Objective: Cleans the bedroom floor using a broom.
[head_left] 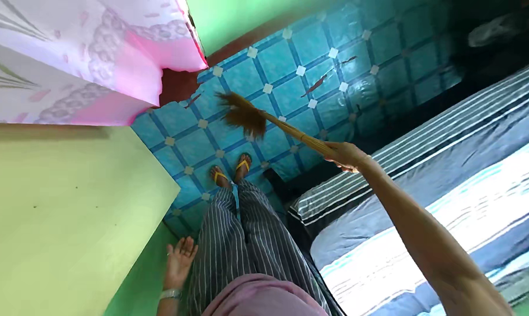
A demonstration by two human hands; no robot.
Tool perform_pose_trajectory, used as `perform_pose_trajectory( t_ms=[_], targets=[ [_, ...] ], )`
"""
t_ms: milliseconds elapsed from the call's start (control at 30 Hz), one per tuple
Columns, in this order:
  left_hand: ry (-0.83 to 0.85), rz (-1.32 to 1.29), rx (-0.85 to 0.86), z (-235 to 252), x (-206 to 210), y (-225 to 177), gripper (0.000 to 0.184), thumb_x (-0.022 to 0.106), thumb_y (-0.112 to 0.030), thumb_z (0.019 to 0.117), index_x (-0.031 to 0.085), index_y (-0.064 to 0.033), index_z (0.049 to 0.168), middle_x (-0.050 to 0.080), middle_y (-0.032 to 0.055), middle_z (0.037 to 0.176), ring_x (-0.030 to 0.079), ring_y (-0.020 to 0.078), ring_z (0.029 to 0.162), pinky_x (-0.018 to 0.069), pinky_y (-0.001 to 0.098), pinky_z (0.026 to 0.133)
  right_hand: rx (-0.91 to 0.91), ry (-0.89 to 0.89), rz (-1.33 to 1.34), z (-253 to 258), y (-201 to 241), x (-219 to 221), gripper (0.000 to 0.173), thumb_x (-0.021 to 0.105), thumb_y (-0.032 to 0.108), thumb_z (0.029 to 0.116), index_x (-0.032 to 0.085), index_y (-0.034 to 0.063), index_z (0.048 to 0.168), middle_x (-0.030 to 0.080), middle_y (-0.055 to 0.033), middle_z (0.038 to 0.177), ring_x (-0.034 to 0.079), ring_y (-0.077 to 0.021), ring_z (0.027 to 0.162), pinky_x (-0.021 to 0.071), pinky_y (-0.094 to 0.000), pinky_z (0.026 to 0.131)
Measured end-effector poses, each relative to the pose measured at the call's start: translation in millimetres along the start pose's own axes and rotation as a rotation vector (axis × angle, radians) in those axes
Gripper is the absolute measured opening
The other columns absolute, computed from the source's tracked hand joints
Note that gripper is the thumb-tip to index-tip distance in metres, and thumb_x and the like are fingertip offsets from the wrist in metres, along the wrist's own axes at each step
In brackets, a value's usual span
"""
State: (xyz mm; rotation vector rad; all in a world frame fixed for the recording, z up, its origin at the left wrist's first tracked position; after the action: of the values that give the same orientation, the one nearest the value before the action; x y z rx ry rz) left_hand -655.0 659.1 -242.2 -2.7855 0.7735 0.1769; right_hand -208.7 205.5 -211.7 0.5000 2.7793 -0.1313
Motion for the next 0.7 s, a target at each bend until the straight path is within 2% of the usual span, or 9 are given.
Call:
perform_pose_trajectory(
  t_ms=[67, 133, 233, 300, 367, 433, 533, 633, 700],
  targets=[
    [0.057, 0.095, -0.029, 2, 29, 0, 0.064, 0.009, -0.051, 0.1106, 0.038, -0.0052, 0.145, 0.066, 0.0081, 0.117, 0.069, 0.0165, 0.100, 0.0569, 0.0370, 0.087, 0.028, 0.011, 0.024, -41, -29, -19, 0.059, 0.063, 0.031, 0.1031, 0.039, 0.0323, 0.158, 0.065, -0.0188, 0.097, 0.058, -0.0228, 0.063, 0.0522, -0.0412, 0.059],
    [0.093, 0.132, -0.021, 6, 46, -6, 0.058, 0.013, -0.047, 0.1121, 0.038, -0.0069, 0.146, 0.067, 0.0084, 0.118, 0.070, 0.0173, 0.100, 0.0580, 0.0371, 0.086, 0.046, 0.009, 0.059, -89, -73, -42, 0.061, 0.065, 0.029, 0.1019, 0.040, 0.0344, 0.157, 0.066, -0.0166, 0.096, 0.060, -0.0218, 0.062, 0.0526, -0.0404, 0.056],
    [0.077, 0.213, 0.003, 14, 54, -21, 0.051, 0.018, -0.040, 0.1135, 0.034, -0.0086, 0.150, 0.064, 0.0089, 0.123, 0.069, 0.0176, 0.101, 0.0567, 0.0376, 0.087, 0.070, -0.087, 0.134, -170, -146, -76, 0.061, 0.068, 0.018, 0.0985, 0.045, 0.0265, 0.155, 0.068, -0.0146, 0.088, 0.059, -0.0205, 0.057, 0.0508, -0.0396, 0.052],
    [0.031, 0.282, 0.027, 17, 50, -30, 0.048, 0.021, -0.036, 0.1139, 0.033, -0.0085, 0.151, 0.063, 0.0102, 0.126, 0.068, 0.0176, 0.101, 0.0564, 0.0372, 0.085, 0.109, -0.147, 0.210, -215, -178, -90, 0.064, 0.065, 0.010, 0.0971, 0.042, 0.0194, 0.156, 0.067, -0.0133, 0.088, 0.057, -0.0159, 0.055, 0.0494, -0.0341, 0.050],
    [-0.011, 0.380, 0.039, 17, 41, -34, 0.047, 0.024, -0.033, 0.1138, 0.032, -0.0075, 0.153, 0.058, 0.0143, 0.134, 0.066, 0.0202, 0.107, 0.0540, 0.0391, 0.088, 0.143, -0.191, 0.271, -231, -197, -94, 0.067, 0.062, 0.009, 0.0973, 0.036, 0.0163, 0.158, 0.067, -0.0132, 0.089, 0.058, -0.0138, 0.057, 0.0493, -0.0311, 0.050],
    [-0.026, 0.523, 0.054, 16, 32, -33, 0.050, 0.025, -0.031, 0.1139, 0.030, -0.0042, 0.156, 0.052, 0.0218, 0.144, 0.062, 0.0268, 0.117, 0.0511, 0.0435, 0.095, 0.211, -0.208, 0.311, -211, -201, -88, 0.065, 0.059, 0.014, 0.1022, 0.032, 0.0206, 0.160, 0.066, -0.0150, 0.094, 0.059, -0.0182, 0.060, 0.0506, -0.0361, 0.053],
    [-0.055, 0.752, 0.106, 14, 19, -30, 0.053, 0.033, -0.033, 0.1133, 0.037, 0.0023, 0.153, 0.055, 0.0285, 0.141, 0.063, 0.0357, 0.120, 0.0519, 0.0499, 0.098, 0.262, -0.197, 0.362, -130, -184, -61, 0.056, 0.052, 0.024, 0.1078, 0.029, 0.0193, 0.159, 0.067, -0.0195, 0.103, 0.061, -0.0240, 0.067, 0.0513, -0.0421, 0.059],
    [-0.047, 0.911, 0.157, 6, 22, -32, 0.052, 0.037, -0.033, 0.1127, 0.043, 0.0027, 0.150, 0.060, 0.0271, 0.136, 0.064, 0.0366, 0.119, 0.0525, 0.0525, 0.098, 0.259, -0.232, 0.420, -38, -135, -23, 0.054, 0.052, 0.025, 0.1082, 0.034, 0.0045, 0.155, 0.061, -0.0291, 0.118, 0.064, -0.0337, 0.087, 0.0537, -0.0508, 0.081],
    [-0.028, 0.992, 0.188, 2, 30, -36, 0.049, 0.038, -0.030, 0.1127, 0.046, 0.0041, 0.147, 0.061, 0.0272, 0.135, 0.063, 0.0366, 0.120, 0.0513, 0.0525, 0.099, 0.255, -0.225, 0.493, 14, -96, 20, 0.053, 0.053, 0.022, 0.1078, 0.035, -0.0030, 0.151, 0.060, -0.0322, 0.123, 0.066, -0.0387, 0.098, 0.0538, -0.0532, 0.089]
  ],
)
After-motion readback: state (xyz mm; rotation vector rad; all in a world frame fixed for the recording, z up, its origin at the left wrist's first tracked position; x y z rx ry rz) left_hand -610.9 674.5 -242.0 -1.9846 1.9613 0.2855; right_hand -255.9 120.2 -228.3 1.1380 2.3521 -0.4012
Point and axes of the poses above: each hand's wrist, its own z-axis towards the middle knuckle, its own x-axis out of the palm, y = z × x, the point moved 3 cm from there along z, towards the middle knuckle
